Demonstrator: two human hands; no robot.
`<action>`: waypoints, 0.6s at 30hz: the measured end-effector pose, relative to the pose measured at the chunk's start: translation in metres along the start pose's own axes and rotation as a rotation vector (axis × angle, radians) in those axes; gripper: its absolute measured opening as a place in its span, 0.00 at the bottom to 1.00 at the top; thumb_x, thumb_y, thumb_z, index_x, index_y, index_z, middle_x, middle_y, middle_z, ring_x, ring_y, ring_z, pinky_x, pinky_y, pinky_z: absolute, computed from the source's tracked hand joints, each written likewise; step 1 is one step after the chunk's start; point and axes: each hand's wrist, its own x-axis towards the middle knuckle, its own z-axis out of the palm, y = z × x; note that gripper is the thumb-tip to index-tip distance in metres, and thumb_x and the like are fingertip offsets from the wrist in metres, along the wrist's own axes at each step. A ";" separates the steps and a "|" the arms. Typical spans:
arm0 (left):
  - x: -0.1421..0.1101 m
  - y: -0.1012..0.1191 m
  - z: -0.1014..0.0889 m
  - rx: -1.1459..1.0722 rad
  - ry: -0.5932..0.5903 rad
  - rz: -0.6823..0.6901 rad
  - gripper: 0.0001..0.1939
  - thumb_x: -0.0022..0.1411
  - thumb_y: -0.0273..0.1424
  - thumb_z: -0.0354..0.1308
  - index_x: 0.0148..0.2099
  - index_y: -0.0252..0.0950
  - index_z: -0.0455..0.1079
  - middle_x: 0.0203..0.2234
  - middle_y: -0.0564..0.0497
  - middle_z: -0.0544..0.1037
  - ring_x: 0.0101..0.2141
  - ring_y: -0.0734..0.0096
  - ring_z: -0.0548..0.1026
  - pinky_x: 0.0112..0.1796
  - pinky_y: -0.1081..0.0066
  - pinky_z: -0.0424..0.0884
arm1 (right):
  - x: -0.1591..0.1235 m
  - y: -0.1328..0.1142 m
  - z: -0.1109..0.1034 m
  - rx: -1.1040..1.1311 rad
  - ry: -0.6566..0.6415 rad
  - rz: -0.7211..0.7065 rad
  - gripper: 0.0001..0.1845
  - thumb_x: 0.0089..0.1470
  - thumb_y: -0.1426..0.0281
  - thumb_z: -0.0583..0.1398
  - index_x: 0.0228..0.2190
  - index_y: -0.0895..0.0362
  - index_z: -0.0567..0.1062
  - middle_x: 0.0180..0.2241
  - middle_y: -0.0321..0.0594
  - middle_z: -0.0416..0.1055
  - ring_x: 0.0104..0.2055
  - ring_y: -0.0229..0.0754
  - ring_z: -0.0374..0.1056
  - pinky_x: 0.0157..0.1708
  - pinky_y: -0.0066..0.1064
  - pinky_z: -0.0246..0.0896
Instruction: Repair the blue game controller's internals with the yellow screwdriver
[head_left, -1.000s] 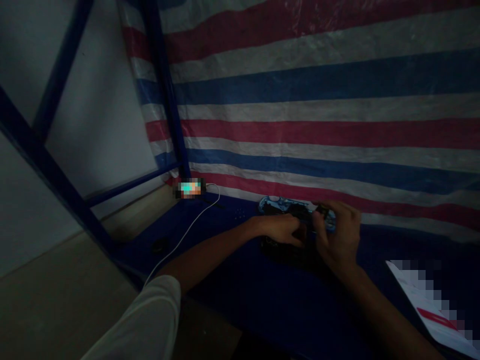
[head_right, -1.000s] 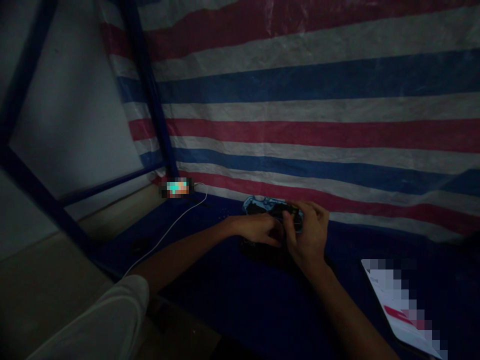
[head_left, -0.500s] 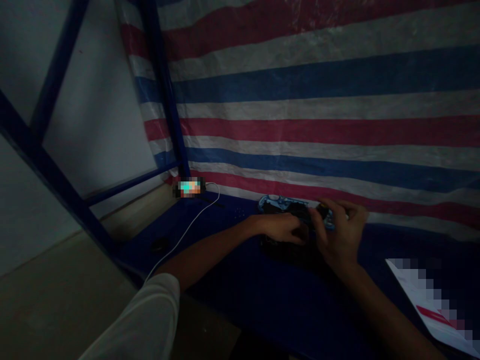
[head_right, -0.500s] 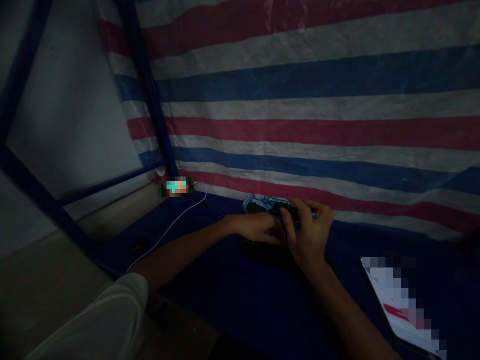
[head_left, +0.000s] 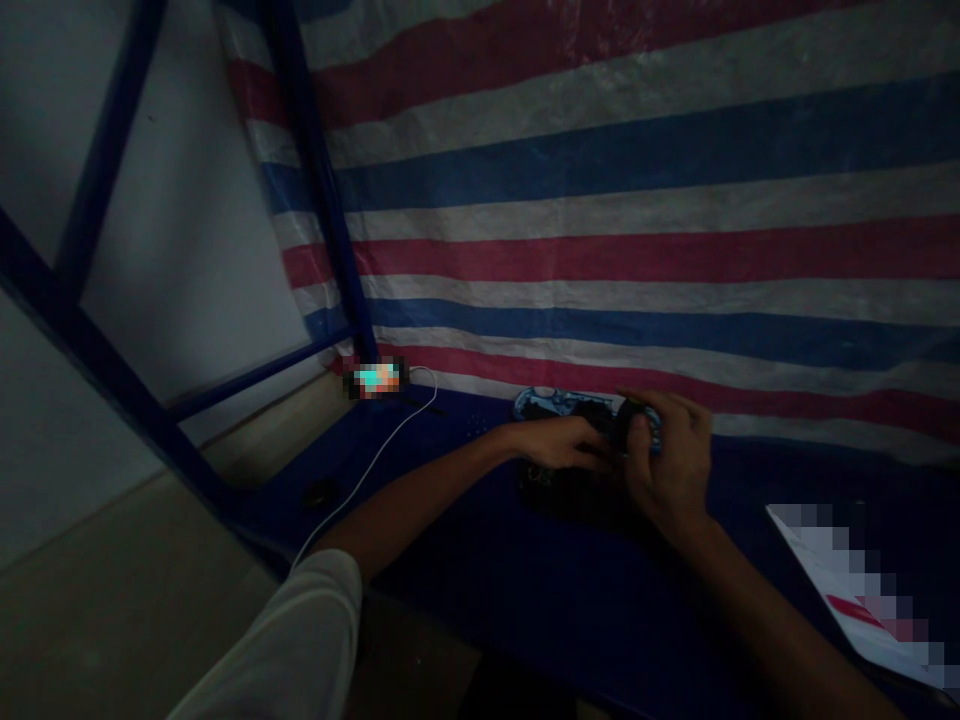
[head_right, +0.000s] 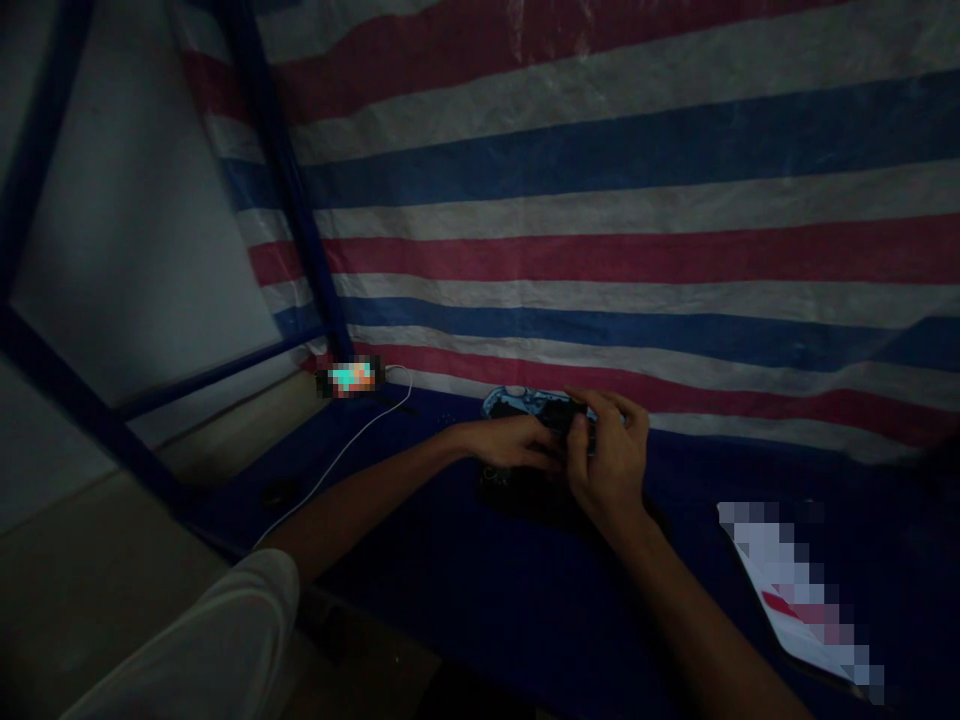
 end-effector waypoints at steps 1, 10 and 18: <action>0.000 -0.001 -0.001 -0.021 -0.003 -0.006 0.07 0.66 0.20 0.61 0.40 0.32 0.80 0.36 0.50 0.84 0.39 0.69 0.80 0.44 0.72 0.72 | 0.000 0.000 0.000 0.001 0.004 -0.004 0.15 0.65 0.70 0.54 0.51 0.53 0.74 0.44 0.46 0.76 0.48 0.52 0.67 0.50 0.49 0.64; -0.006 -0.012 0.009 -0.013 0.134 -0.015 0.06 0.66 0.24 0.63 0.44 0.32 0.81 0.40 0.47 0.84 0.42 0.66 0.81 0.46 0.70 0.72 | -0.002 -0.001 0.001 0.028 -0.009 0.044 0.15 0.64 0.66 0.58 0.51 0.54 0.73 0.45 0.48 0.74 0.51 0.54 0.67 0.51 0.51 0.64; -0.012 -0.017 0.027 0.191 0.291 0.074 0.07 0.70 0.28 0.60 0.47 0.30 0.75 0.42 0.44 0.82 0.43 0.64 0.79 0.47 0.67 0.71 | -0.002 -0.005 0.003 0.091 0.065 0.020 0.15 0.63 0.67 0.59 0.51 0.54 0.68 0.48 0.49 0.74 0.50 0.52 0.69 0.50 0.49 0.65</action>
